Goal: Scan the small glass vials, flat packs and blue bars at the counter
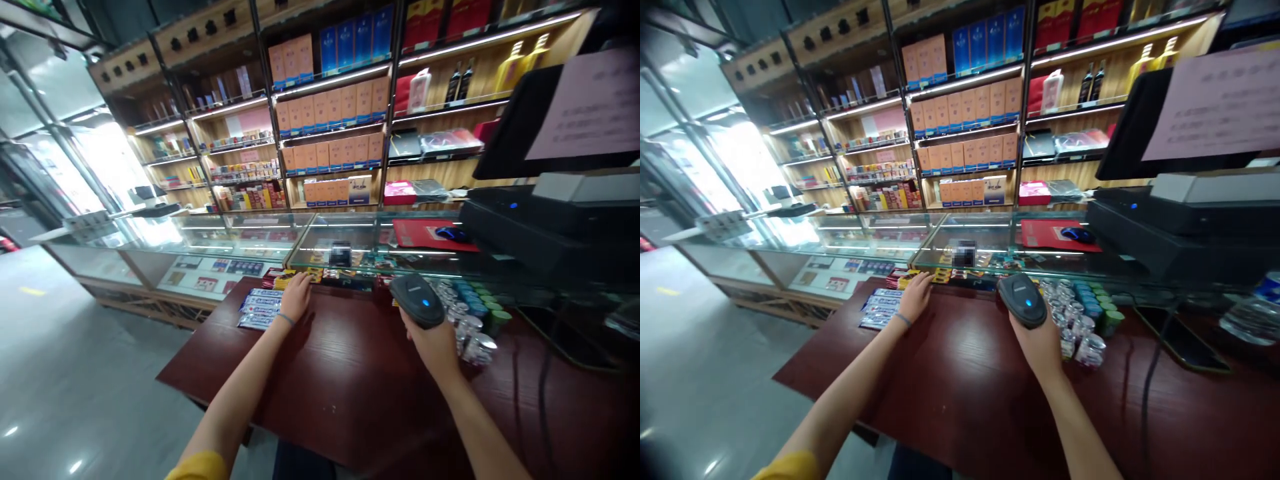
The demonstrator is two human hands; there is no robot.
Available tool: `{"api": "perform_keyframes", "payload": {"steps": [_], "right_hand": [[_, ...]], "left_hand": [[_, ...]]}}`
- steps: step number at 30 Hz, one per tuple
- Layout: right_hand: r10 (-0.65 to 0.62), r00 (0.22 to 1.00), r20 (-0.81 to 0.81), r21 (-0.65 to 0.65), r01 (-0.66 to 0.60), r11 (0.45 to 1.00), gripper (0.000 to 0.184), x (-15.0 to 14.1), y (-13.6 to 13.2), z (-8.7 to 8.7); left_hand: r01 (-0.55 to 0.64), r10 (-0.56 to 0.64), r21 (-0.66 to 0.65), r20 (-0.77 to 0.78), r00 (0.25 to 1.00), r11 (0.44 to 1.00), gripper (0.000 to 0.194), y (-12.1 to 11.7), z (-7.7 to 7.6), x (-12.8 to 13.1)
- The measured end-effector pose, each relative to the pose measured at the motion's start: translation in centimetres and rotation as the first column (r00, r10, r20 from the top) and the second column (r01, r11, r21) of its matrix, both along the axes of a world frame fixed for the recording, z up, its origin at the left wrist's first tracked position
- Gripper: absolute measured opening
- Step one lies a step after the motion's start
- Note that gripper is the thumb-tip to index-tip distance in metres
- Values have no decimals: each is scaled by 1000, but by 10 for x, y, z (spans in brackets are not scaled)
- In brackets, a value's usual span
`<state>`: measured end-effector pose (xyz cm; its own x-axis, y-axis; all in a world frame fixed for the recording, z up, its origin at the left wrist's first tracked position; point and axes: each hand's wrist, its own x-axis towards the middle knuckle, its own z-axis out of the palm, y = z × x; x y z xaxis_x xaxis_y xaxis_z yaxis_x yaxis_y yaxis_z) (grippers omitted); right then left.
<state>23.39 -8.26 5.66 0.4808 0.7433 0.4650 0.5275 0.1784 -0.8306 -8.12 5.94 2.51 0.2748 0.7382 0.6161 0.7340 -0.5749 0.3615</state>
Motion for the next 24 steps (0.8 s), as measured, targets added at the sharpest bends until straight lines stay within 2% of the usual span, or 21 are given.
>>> {"api": "perform_keyframes", "payload": {"steps": [5,11,15,20,24], "right_hand": [[80,997,0,-114,-79,990,55,-28,4,-6],[186,980,69,-152,-174,973,47,-55,5,-10],[232,969,88,-205,-210,956,47,-61,4,-16],[269,956,119,-230,-237,944,46,-63,3,-20],[277,955,109,-235,-246,940,43,-63,1,-20]], "left_hand": [[-101,99,-23,-58,993,995,43,4,-6,-60],[-140,137,-24,-120,983,990,51,12,-16,-99],[-189,179,-57,-151,972,980,58,26,-19,-107],[-230,199,-109,-237,951,967,67,38,-21,-100],[-246,214,-94,-264,941,965,54,35,-22,-91]]}}
